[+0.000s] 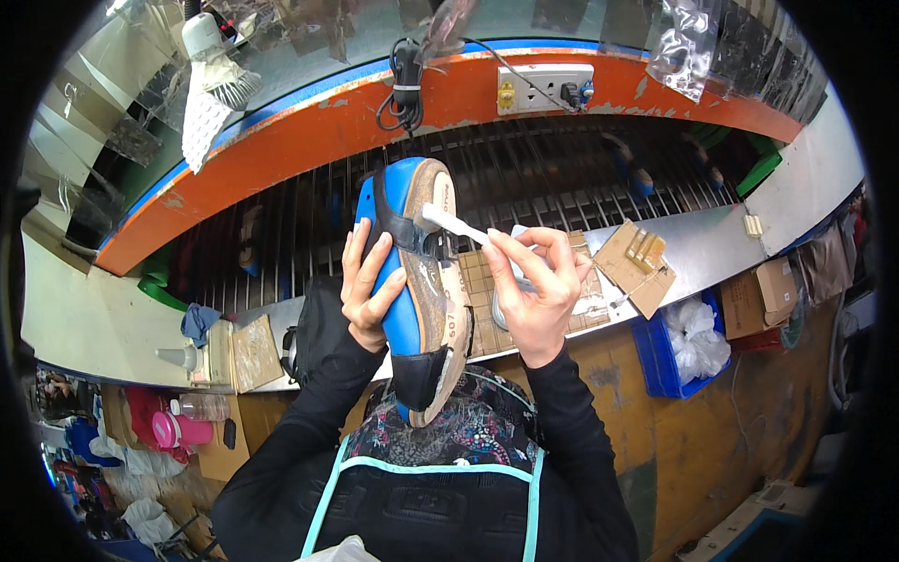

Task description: The person holds a blue sandal and repeatedly applies a white adhesive from a small container onto the sole and strap areas using a small brush. The person rotates the sandal to access different sections and continues applying the adhesive throughout the clip.

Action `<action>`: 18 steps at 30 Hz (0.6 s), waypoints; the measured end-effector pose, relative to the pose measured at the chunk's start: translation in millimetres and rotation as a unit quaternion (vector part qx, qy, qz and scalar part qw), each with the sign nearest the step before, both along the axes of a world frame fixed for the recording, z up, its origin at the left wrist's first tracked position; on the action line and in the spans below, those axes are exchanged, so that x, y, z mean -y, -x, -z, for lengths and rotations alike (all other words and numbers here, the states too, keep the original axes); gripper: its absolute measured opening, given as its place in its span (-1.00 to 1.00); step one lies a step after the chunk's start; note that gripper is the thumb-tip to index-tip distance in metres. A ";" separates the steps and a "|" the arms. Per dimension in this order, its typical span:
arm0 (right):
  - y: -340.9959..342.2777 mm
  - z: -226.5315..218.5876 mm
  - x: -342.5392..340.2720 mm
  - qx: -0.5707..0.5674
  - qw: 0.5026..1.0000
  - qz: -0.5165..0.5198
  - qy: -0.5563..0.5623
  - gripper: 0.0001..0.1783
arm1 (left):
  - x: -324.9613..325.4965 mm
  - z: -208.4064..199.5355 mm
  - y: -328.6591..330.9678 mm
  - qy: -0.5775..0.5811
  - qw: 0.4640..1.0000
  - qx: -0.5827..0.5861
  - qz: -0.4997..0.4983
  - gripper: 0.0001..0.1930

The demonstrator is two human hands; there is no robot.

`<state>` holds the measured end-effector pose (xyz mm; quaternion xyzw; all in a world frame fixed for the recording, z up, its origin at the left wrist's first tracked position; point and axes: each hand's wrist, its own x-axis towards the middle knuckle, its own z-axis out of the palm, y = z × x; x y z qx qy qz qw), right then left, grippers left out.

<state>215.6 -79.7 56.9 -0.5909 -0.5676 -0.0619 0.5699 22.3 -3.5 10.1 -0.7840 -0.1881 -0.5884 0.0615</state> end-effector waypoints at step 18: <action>-13.1 -20.7 -12.9 0.082 0.993 -0.081 0.011 -0.78 | -0.6 -8.2 14.7 -0.007 1.000 -0.012 -0.012 -0.60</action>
